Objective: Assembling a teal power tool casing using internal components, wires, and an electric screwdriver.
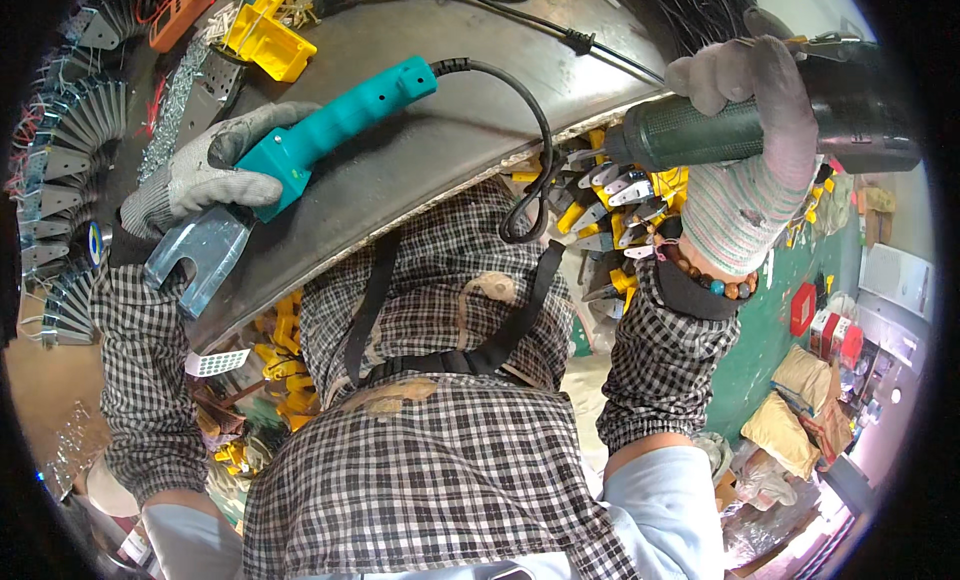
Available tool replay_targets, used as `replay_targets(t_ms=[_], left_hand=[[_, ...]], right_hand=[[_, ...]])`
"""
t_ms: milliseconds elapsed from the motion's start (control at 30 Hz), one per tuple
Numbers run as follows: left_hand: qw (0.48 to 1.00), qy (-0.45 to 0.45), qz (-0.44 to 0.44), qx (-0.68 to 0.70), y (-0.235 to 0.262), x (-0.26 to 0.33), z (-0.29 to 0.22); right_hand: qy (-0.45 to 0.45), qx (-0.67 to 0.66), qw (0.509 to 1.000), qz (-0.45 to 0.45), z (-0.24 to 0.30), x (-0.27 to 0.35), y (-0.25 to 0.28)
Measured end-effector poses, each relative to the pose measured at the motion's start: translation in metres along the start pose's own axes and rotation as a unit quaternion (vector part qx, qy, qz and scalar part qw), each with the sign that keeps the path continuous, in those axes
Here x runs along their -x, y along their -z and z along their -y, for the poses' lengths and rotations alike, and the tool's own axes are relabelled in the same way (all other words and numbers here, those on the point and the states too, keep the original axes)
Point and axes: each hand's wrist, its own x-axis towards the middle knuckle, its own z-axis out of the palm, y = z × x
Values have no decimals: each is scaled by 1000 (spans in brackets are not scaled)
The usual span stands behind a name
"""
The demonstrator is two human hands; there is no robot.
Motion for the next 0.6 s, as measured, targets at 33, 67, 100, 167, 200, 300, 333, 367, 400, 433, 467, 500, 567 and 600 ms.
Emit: replay_targets(t_ms=[33,67,100,167,200,300,333,367,400,433,467,500,567,600], left_hand=[[1000,-2,11,-1,2,-4,1],[1000,-2,15,-3,4,-7,2],[1000,-3,17,0,4,-9,3],[1000,-4,22,3,6,-14,5],[1000,-4,20,0,6,-15,4],[1000,-13,12,-15,4,-14,2],[999,-22,10,-27,3,-14,2],[999,-24,-17,-30,-5,-9,2],[998,-26,-44,-34,-14,-3,4],[987,-81,-83,-112,-21,-4,18],[943,-92,-135,-290,-29,-3,26],[907,-93,-173,-373,-41,0,30],[837,-114,-245,-477,-65,-2,33],[835,-113,-250,-476,-70,-5,28]], right_hand=[[-4,-2,1000,-28,0,3,0],[-3,-1,999,-32,-2,4,2],[-2,-9,1000,-26,-3,6,3],[-1,-15,1000,-22,-5,10,3],[-1,-8,999,-54,-6,11,1],[-3,11,996,-88,-5,11,-3],[-4,24,995,-93,-5,11,-4],[-4,21,996,-90,-3,10,-7],[3,15,996,-87,-2,10,-11],[12,16,996,-85,0,9,-16],[11,13,997,-80,-4,7,-24],[28,-22,999,-32,-8,6,-34],[48,-86,993,70,-12,2,-49],[49,-123,983,128,-14,-1,-55]])
